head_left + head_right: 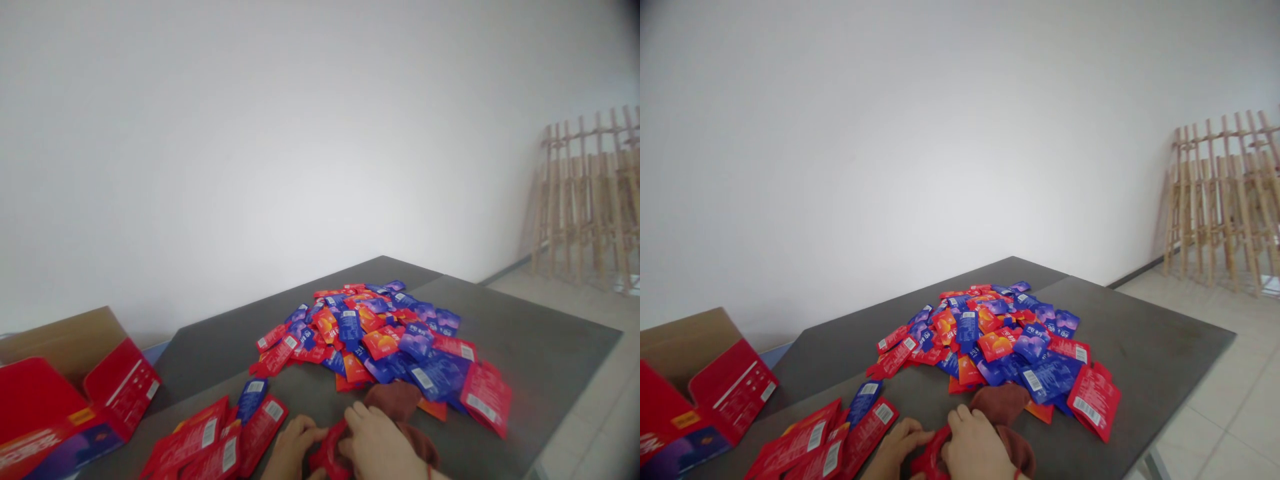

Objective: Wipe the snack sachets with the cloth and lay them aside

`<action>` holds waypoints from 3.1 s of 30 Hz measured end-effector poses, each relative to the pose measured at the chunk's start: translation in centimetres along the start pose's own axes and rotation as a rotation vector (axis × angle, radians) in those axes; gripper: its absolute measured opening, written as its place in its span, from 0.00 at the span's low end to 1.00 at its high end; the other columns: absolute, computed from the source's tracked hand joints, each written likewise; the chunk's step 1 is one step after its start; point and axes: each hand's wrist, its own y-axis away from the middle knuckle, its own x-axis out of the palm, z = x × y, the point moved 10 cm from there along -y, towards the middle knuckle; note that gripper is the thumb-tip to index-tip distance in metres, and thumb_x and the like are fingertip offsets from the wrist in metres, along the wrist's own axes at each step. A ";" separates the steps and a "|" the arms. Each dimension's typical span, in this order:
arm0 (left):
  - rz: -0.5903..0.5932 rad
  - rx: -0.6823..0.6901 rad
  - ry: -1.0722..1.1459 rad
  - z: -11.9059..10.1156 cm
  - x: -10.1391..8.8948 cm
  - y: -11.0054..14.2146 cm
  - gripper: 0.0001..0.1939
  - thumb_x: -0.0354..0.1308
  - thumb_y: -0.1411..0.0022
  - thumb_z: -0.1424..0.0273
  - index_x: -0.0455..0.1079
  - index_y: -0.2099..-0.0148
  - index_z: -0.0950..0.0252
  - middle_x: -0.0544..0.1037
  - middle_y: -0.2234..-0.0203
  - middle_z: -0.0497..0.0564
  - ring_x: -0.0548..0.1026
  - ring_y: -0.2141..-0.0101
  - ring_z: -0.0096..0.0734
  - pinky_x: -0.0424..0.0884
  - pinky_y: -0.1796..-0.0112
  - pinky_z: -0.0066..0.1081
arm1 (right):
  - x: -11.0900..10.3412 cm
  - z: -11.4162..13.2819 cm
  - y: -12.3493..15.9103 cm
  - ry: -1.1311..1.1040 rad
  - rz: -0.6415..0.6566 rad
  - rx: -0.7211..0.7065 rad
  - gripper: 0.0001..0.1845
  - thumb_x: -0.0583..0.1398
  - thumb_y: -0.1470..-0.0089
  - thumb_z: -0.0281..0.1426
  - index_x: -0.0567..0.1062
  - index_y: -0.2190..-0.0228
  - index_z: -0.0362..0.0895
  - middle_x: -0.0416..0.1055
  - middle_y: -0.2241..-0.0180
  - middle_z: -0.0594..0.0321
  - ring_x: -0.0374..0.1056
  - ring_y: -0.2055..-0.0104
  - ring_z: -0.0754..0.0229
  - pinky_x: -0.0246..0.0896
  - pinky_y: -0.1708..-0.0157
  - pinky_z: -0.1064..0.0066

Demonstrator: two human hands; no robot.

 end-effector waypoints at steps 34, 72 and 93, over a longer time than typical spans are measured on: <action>-0.134 0.110 -0.254 -0.4 1.5 -0.6 0.30 0.66 0.42 0.55 0.63 0.39 0.44 0.72 0.52 0.50 0.72 0.53 0.40 0.70 0.54 0.39 | -1.5 -6.0 1.4 -0.017 -0.088 0.338 0.16 0.54 0.45 0.19 0.80 0.66 0.43 0.73 0.59 0.50 0.67 0.55 0.47 0.59 0.61 0.59; -0.104 0.141 -0.188 -0.1 1.6 -0.8 0.24 0.58 0.36 0.56 0.64 0.39 0.50 0.73 0.52 0.53 0.71 0.52 0.39 0.70 0.54 0.37 | -1.0 -4.9 0.7 0.031 -0.161 0.225 0.12 0.57 0.42 0.23 0.80 0.69 0.46 0.73 0.61 0.56 0.64 0.58 0.52 0.53 0.64 0.63; -0.019 0.093 -0.145 0.0 1.8 -1.2 0.26 0.53 0.41 0.74 0.65 0.40 0.57 0.73 0.51 0.55 0.72 0.51 0.39 0.70 0.52 0.38 | 0.3 -0.5 0.7 0.007 -0.127 -0.073 0.08 0.59 0.40 0.31 0.80 0.66 0.49 0.72 0.63 0.60 0.63 0.58 0.54 0.52 0.66 0.64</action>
